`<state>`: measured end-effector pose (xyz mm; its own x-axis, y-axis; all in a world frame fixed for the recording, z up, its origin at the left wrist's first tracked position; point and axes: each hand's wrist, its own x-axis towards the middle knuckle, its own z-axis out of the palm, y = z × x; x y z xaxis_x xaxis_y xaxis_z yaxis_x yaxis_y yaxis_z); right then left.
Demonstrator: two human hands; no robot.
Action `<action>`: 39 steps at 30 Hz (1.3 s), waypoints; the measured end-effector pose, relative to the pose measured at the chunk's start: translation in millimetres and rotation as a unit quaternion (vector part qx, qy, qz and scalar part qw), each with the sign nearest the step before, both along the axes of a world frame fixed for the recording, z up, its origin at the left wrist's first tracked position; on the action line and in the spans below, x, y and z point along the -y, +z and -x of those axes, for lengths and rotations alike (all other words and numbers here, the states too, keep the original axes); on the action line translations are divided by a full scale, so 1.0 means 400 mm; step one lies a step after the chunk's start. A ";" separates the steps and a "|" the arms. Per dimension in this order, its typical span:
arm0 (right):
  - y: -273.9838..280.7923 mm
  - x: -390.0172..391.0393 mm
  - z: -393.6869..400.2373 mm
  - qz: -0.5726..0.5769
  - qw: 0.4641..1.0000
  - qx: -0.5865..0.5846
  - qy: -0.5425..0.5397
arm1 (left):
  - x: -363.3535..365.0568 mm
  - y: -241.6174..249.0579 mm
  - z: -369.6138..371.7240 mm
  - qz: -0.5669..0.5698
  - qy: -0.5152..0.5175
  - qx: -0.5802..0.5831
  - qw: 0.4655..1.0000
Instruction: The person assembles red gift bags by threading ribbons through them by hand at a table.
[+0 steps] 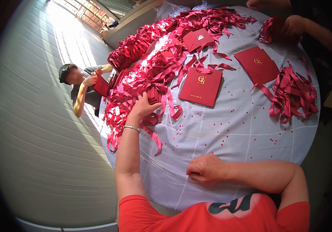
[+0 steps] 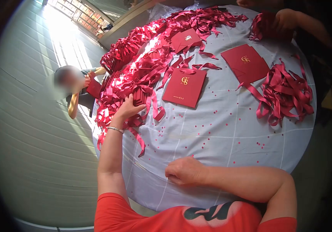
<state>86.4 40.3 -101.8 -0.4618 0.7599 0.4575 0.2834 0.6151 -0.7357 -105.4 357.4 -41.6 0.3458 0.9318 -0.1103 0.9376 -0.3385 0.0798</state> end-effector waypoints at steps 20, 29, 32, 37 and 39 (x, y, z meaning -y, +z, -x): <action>0.003 0.002 -0.002 0.028 1.000 -0.011 0.005 | -0.012 0.008 -0.068 -0.028 0.014 -0.094 0.995; 0.003 0.002 -0.001 0.030 0.999 -0.008 0.007 | -0.015 0.013 -0.027 -0.102 0.016 -0.037 0.994; -0.005 0.001 0.002 0.020 1.000 -0.012 0.004 | -0.042 -0.003 -0.021 -0.099 0.005 -0.048 0.994; -0.006 0.000 -0.001 -0.002 1.000 0.010 0.002 | -0.057 0.001 -0.045 -0.078 0.027 -0.067 0.994; -0.012 -0.002 0.001 -0.006 1.000 0.012 -0.001 | -0.046 0.009 -0.061 -0.113 0.051 -0.090 0.988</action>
